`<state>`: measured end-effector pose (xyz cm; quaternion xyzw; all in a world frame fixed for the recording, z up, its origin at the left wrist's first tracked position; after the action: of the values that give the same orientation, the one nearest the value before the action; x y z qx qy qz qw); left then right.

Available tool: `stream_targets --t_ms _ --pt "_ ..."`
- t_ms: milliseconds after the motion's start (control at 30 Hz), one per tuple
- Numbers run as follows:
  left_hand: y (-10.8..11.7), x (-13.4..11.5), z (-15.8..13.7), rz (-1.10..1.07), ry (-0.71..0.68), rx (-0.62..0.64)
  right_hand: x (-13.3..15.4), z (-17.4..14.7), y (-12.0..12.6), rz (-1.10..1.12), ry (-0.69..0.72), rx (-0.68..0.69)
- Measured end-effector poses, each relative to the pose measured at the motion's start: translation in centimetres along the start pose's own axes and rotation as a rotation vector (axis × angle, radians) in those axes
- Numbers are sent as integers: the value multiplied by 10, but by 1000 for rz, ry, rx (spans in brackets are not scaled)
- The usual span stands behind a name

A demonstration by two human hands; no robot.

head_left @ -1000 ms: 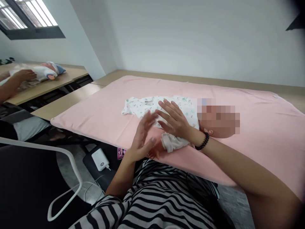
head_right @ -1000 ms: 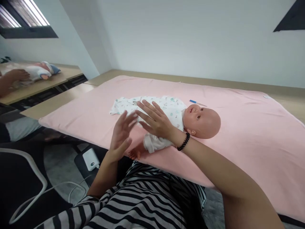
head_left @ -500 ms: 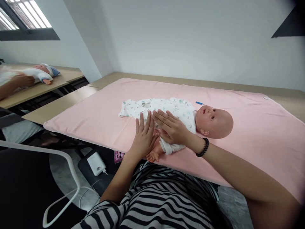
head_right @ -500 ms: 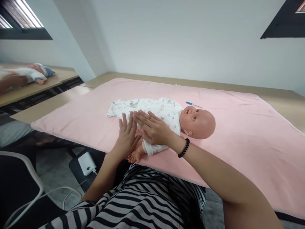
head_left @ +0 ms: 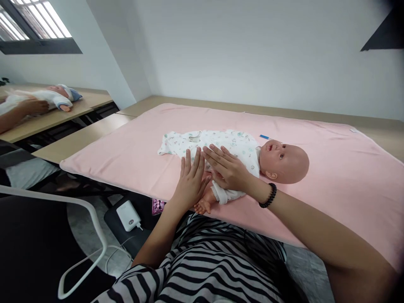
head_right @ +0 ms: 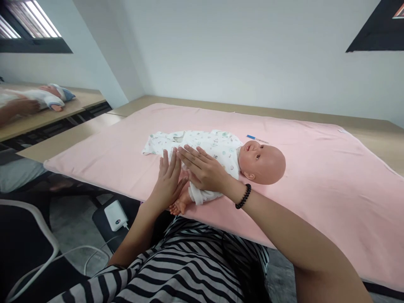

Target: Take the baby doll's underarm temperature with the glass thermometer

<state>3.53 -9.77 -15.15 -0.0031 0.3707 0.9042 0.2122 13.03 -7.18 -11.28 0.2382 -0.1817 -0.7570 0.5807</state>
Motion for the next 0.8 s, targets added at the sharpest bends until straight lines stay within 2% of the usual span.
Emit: stream_targets --t_ms 67,133,233,267,300,367,433,467,500,600,667,700,733,800 --pt "8 -2 1 -131 15 -11 1 1 1 11 5 -20" --pt "22 7 -1 -338 102 -53 0 1 4 12 5 -67" --pt "33 40 -13 -820 300 -63 -1 0 8 -49 -11 -115" --pt "34 43 -18 -1035 287 -10 -1 -1 8 -77 -3 -114" --pt "37 39 -23 -1267 185 62 0 -2 8 -101 8 -109" --pt "57 12 -43 -1651 -238 291 2 -5 7 -126 27 -97" --pt "71 -14 -75 -1817 -628 562 2 -6 6 -129 28 -90" --pt "69 -27 -88 -1837 -700 698 2 -6 6 -130 24 -91" --pt "60 -39 -96 -1845 -668 826 2 -6 6 -133 21 -94" --pt "20 -80 -117 -1851 -397 1228 2 -6 5 -157 7 -83" --pt "12 -102 -137 -1938 -431 1501 -1 -7 1 -179 -22 -44" --pt "8 -109 -143 -1991 -431 1567 -3 -8 -1 -187 -38 -22" --pt "3 -112 -146 -2043 -386 1572 -5 -9 -4 -192 -53 -2" --pt "-22 -111 -142 -2029 -147 1384 -7 -11 -7 -196 -73 25"
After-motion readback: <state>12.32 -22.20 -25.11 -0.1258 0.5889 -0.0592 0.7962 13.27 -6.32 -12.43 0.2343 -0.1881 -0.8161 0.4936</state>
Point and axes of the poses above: each hand's wrist, its own z-axis towards the middle knuckle, its own y-axis out of the back of the hand, x = y × z, the point moved 9 cm from there along z, towards the middle knuckle, and after that the axes turned 10 degrees about -x, right-handed, at the moved point
